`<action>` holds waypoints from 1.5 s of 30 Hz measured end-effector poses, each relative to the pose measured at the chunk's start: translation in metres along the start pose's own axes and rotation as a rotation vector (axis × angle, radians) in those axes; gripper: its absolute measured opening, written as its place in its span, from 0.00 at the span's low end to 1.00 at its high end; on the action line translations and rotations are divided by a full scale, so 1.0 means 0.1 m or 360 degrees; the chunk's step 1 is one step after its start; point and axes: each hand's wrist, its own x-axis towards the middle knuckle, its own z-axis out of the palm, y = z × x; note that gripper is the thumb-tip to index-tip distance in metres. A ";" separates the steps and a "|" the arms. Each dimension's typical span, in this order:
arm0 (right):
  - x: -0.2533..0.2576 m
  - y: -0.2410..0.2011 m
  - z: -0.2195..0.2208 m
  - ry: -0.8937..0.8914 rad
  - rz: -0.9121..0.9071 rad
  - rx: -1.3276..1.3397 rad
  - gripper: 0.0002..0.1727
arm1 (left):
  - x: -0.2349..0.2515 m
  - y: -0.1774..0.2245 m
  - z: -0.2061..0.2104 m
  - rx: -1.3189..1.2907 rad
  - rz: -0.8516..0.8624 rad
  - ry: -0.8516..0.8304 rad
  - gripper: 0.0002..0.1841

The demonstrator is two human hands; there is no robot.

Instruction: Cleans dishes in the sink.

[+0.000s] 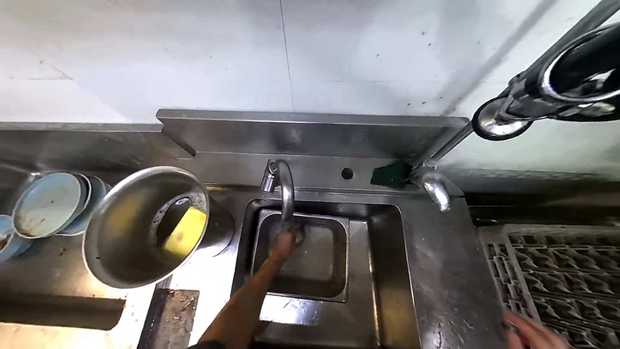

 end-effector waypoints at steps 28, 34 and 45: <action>1.28 -2.91 3.08 -0.0434 0.1236 0.1680 0.39 | -1.12 0.30 -0.73 -0.2029 0.0173 0.0499 0.16; 1.32 -2.89 3.14 -0.0142 0.1472 0.1625 0.39 | -1.12 0.42 -0.80 -0.1844 0.0162 0.0381 0.16; 1.23 -2.79 3.18 -0.0480 0.1811 0.2511 0.31 | -1.29 0.43 -0.94 -0.1748 0.0072 0.0734 0.16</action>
